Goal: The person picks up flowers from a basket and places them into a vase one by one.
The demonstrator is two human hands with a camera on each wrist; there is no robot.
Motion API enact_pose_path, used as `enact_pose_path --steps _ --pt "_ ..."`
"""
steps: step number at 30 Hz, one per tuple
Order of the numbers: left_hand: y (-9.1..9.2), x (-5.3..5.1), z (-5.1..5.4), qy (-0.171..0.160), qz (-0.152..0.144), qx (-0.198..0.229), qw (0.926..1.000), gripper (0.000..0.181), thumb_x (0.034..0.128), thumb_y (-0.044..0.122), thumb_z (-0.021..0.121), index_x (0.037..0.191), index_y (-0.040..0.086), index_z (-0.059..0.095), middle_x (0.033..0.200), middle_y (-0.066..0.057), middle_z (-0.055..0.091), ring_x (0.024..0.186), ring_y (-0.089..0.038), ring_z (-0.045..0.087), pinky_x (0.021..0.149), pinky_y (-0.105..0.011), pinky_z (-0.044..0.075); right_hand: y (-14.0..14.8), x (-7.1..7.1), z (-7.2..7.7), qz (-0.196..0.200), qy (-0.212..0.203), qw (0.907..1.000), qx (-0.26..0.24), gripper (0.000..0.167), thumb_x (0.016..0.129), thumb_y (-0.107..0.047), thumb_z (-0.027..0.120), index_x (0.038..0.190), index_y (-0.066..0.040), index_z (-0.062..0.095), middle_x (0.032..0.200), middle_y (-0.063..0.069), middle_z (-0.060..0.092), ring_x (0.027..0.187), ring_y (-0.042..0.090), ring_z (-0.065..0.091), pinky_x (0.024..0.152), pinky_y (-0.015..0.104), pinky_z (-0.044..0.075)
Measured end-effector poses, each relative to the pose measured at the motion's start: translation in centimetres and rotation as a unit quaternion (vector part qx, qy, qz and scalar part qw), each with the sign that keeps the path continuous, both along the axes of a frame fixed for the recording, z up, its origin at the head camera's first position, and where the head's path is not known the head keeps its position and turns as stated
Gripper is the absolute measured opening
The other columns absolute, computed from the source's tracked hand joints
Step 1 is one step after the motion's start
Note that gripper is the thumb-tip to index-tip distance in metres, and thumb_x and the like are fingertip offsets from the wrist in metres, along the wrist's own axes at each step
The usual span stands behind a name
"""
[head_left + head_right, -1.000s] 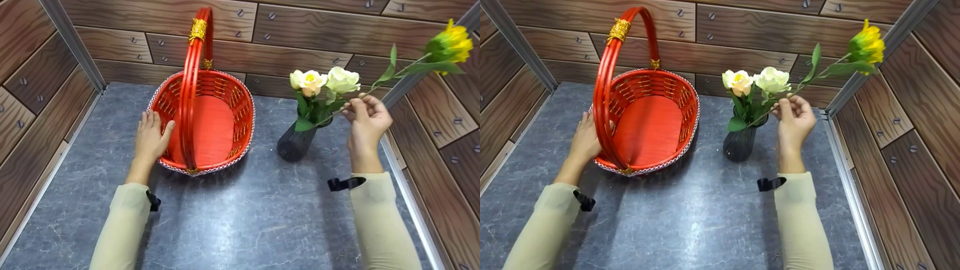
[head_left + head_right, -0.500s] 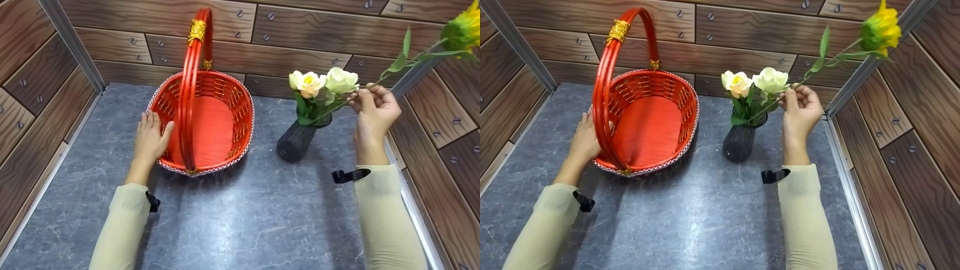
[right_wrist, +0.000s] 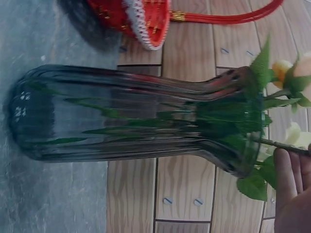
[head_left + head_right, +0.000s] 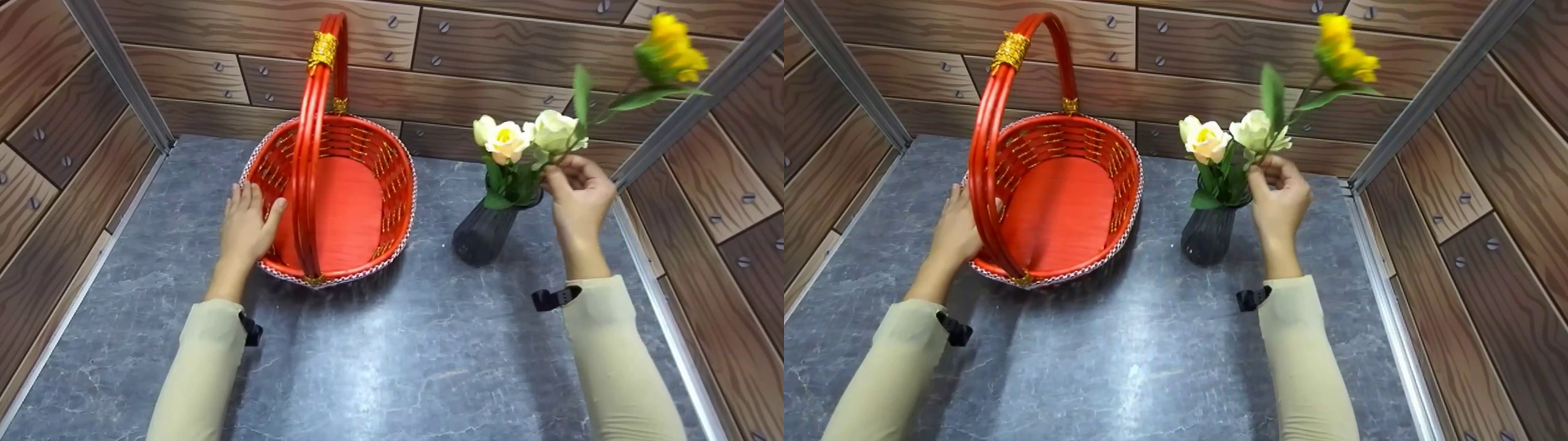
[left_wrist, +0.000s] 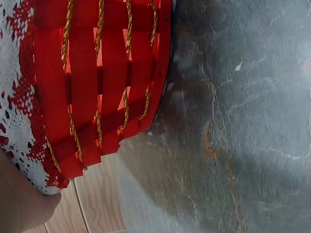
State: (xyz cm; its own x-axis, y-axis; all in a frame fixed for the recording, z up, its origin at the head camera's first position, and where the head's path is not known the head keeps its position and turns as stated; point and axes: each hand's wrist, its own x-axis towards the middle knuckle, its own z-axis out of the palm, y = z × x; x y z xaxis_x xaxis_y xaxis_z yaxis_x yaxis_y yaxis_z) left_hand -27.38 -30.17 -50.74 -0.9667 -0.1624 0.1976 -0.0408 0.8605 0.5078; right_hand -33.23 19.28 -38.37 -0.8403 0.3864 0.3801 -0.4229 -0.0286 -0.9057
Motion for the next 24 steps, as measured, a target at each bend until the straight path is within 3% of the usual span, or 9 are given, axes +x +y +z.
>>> enact_pose_path --steps 4,8,11,16,19,24 --pt "0.0 0.0 0.0 0.000 0.000 0.001 1.0000 0.083 0.1015 0.058 0.031 0.151 -0.008 0.025 0.160 -0.025 0.015 0.151 -0.040 0.003 0.123 -0.053 0.004 -0.1 0.1 -0.7 0.005 -0.026 0.9954 0.092 0.001 0.083 0.004 0.068 0.084 0.003 0.067 0.072 -0.002 0.069 0.062 0.010 0.066 0.061 0.022 0.058" --pt "0.0 0.0 0.0 0.001 0.004 0.001 1.0000 0.083 0.1011 0.059 0.030 0.151 -0.007 0.025 0.161 -0.025 0.016 0.151 -0.039 0.004 0.123 -0.053 0.004 -0.2 0.5 -0.6 -0.003 -0.050 0.9832 0.175 0.008 0.086 -0.006 0.070 0.085 0.002 0.069 0.067 -0.011 0.066 0.060 0.004 0.063 0.059 0.019 0.056" --pt "0.0 0.0 0.0 0.000 0.005 0.000 1.0000 0.084 0.1008 0.060 0.029 0.151 -0.007 0.025 0.161 -0.024 0.016 0.152 -0.039 0.003 0.123 -0.052 0.004 -0.6 1.0 -0.3 -0.008 -0.055 0.9777 0.203 0.010 0.085 -0.008 0.071 0.084 0.002 0.069 0.064 -0.012 0.065 0.059 0.006 0.064 0.059 0.019 0.055" --pt "0.0 0.1 0.0 -0.003 0.005 0.002 1.0000 0.085 0.1008 0.061 0.028 0.151 -0.007 0.025 0.161 -0.024 0.015 0.151 -0.039 0.003 0.124 -0.051 0.003 -0.4 0.6 -0.9 -0.009 -0.066 0.9754 0.210 0.011 0.085 -0.008 0.072 0.084 0.003 0.069 0.064 -0.012 0.065 0.060 0.009 0.065 0.058 0.021 0.057" --pt "0.0 0.1 0.0 -0.005 0.006 0.003 1.0000 0.085 0.1006 0.062 0.027 0.152 -0.007 0.024 0.161 -0.024 0.014 0.152 -0.038 0.002 0.124 -0.051 0.003 -0.2 0.7 -0.7 -0.027 -0.090 0.9597 0.265 0.015 0.084 -0.015 0.074 0.085 0.000 0.071 0.061 -0.018 0.063 0.057 0.003 0.062 0.054 0.017 0.052" --pt "-0.1 0.1 0.0 -0.006 0.004 0.006 1.0000 0.087 0.1000 0.063 0.025 0.152 -0.006 0.023 0.161 -0.023 0.013 0.151 -0.038 0.001 0.124 -0.051 0.002 0.2 1.6 0.7 -0.044 -0.113 0.9236 0.364 0.020 0.082 -0.026 0.076 0.084 -0.006 0.076 0.058 -0.020 0.062 0.053 -0.001 0.058 0.051 0.015 0.046"
